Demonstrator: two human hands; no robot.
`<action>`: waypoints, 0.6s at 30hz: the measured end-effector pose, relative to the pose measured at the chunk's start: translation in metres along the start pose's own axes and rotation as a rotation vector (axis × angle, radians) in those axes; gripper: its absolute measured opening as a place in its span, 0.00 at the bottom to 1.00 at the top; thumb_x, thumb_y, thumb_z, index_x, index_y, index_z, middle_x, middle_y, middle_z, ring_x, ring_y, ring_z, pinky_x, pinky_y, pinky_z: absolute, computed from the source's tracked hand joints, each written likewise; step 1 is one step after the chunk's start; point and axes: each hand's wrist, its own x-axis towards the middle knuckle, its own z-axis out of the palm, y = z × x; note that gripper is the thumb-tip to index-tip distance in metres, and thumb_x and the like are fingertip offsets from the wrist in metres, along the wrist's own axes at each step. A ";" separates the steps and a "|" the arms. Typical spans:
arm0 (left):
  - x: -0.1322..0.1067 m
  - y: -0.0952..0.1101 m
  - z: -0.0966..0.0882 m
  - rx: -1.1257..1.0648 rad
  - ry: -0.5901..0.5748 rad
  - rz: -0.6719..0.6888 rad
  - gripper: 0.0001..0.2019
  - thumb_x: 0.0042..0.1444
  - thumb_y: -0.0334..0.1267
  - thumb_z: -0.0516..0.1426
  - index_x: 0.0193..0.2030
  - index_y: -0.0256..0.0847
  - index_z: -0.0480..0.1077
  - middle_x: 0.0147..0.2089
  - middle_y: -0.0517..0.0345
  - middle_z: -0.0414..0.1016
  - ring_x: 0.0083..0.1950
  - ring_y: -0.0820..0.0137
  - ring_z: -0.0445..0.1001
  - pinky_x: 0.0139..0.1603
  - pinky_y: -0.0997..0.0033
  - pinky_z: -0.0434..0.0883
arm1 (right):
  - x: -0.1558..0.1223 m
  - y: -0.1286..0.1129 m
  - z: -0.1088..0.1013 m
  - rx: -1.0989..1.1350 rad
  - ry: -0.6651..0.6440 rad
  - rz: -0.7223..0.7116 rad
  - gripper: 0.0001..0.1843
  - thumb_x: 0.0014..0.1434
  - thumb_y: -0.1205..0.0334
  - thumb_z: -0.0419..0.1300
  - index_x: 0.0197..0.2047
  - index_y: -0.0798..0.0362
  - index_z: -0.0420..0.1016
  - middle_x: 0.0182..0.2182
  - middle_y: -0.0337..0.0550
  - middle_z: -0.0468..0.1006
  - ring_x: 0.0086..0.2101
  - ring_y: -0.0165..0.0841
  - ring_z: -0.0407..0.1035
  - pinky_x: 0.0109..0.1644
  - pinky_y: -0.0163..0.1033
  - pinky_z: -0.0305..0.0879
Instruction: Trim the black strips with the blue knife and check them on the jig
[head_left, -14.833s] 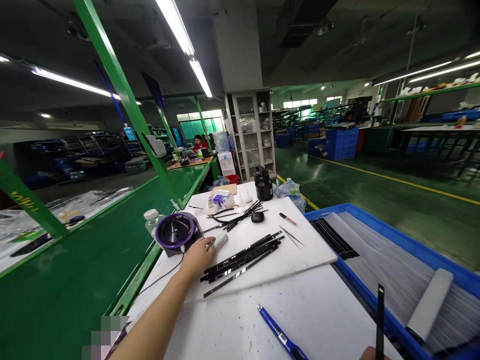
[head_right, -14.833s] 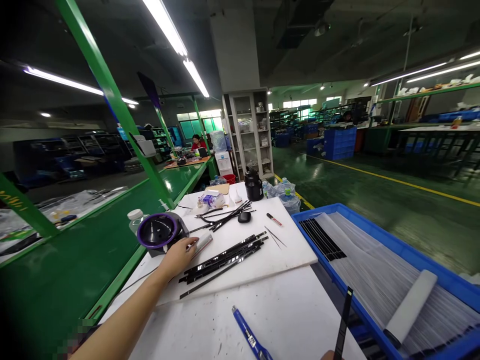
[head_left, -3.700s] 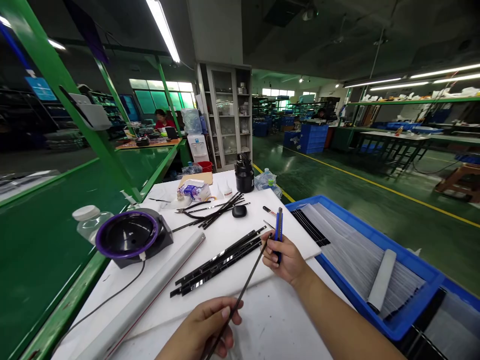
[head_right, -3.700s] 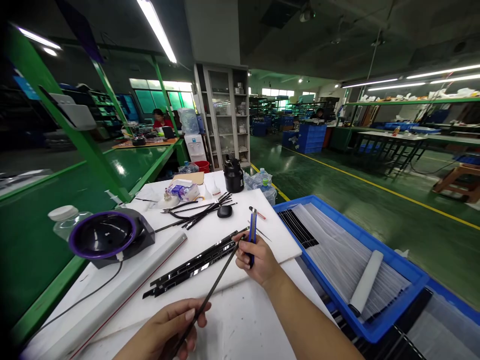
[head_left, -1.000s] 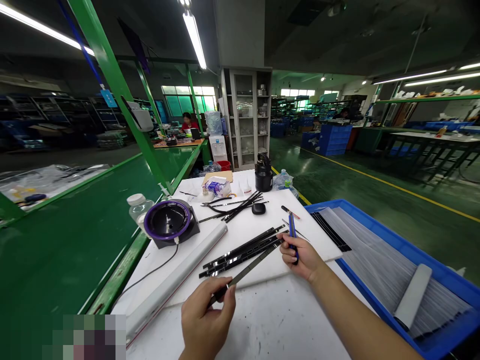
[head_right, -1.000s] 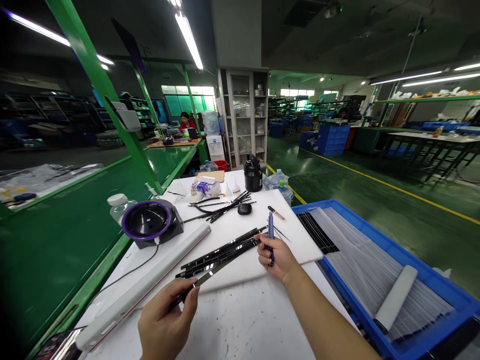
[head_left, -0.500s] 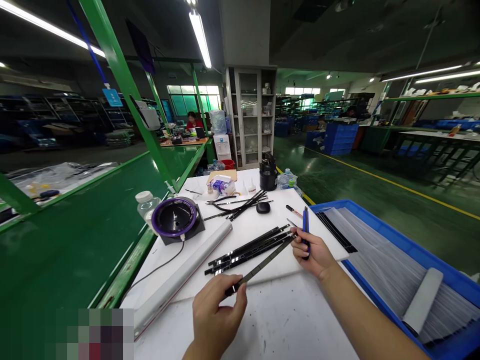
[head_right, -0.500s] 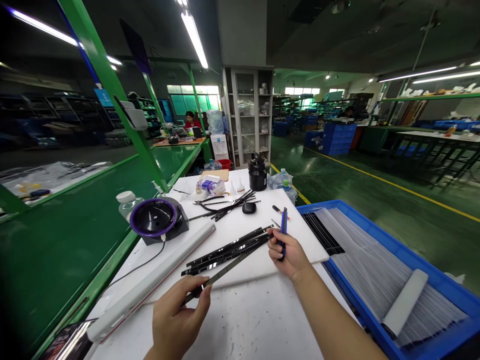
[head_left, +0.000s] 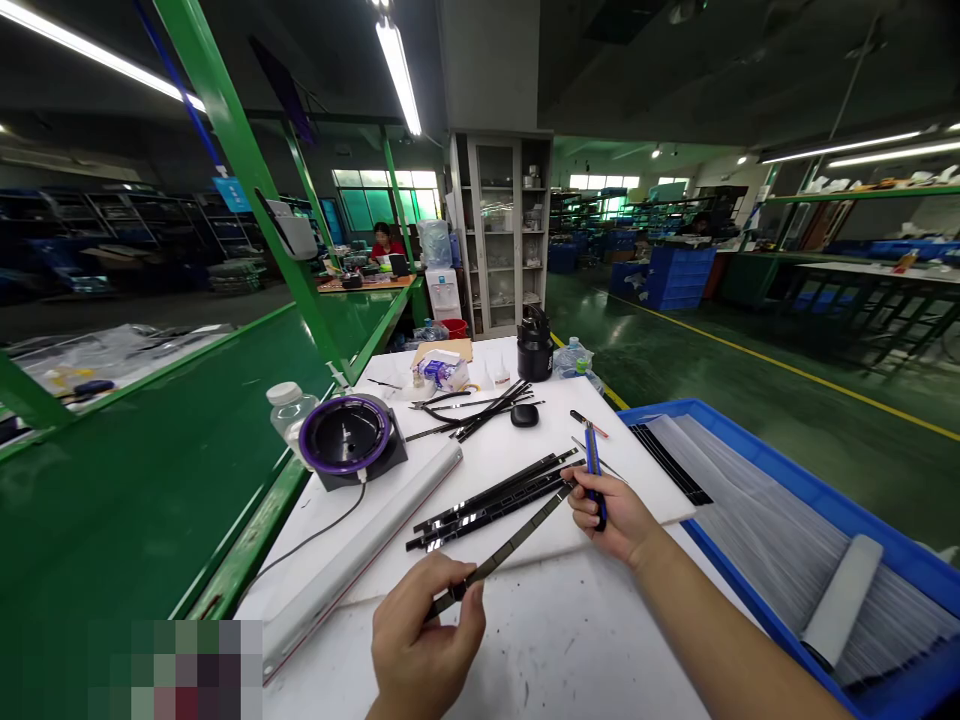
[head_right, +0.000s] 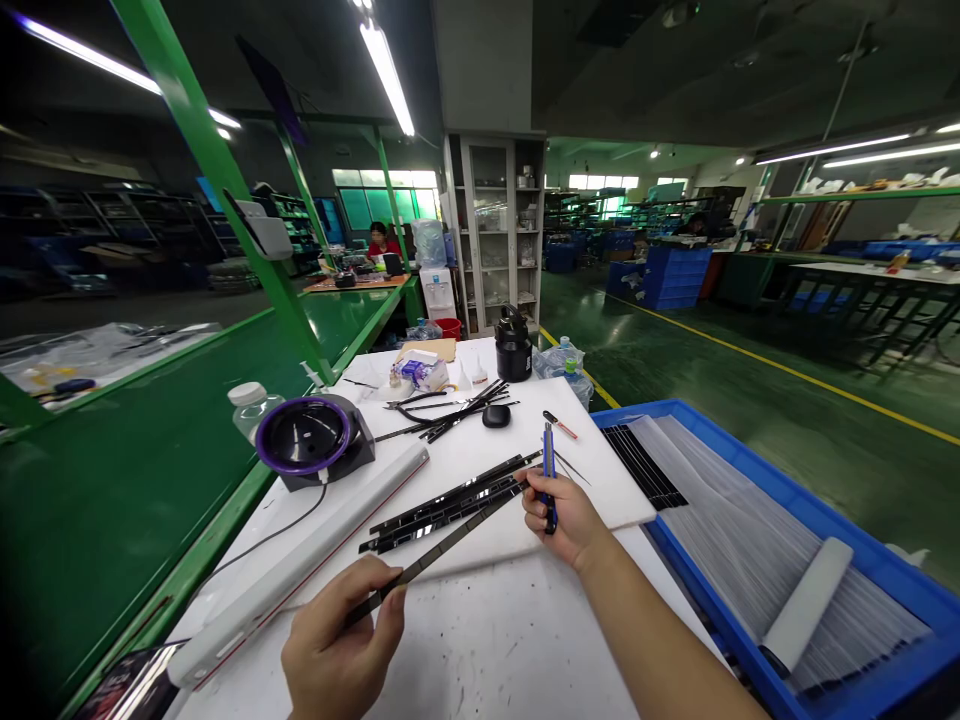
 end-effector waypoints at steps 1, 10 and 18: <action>0.000 0.000 0.000 -0.003 -0.002 0.007 0.05 0.52 0.30 0.60 0.35 0.44 0.71 0.27 0.61 0.72 0.27 0.69 0.71 0.28 0.70 0.68 | 0.000 0.000 -0.001 -0.010 0.005 0.000 0.07 0.66 0.61 0.58 0.40 0.57 0.71 0.27 0.33 0.69 0.19 0.21 0.61 0.18 0.27 0.58; 0.001 0.000 -0.003 -0.031 -0.054 0.080 0.08 0.53 0.27 0.58 0.37 0.44 0.69 0.27 0.62 0.70 0.26 0.71 0.69 0.26 0.71 0.67 | 0.002 0.007 -0.004 -0.075 0.034 0.042 0.08 0.66 0.60 0.58 0.41 0.57 0.71 0.28 0.34 0.70 0.20 0.22 0.61 0.19 0.27 0.60; 0.005 -0.013 -0.001 0.049 -0.113 0.185 0.06 0.53 0.28 0.59 0.37 0.42 0.71 0.29 0.58 0.74 0.28 0.69 0.72 0.28 0.71 0.70 | -0.001 -0.006 -0.004 0.025 0.048 -0.003 0.07 0.66 0.61 0.58 0.41 0.57 0.71 0.29 0.34 0.70 0.21 0.22 0.62 0.20 0.28 0.61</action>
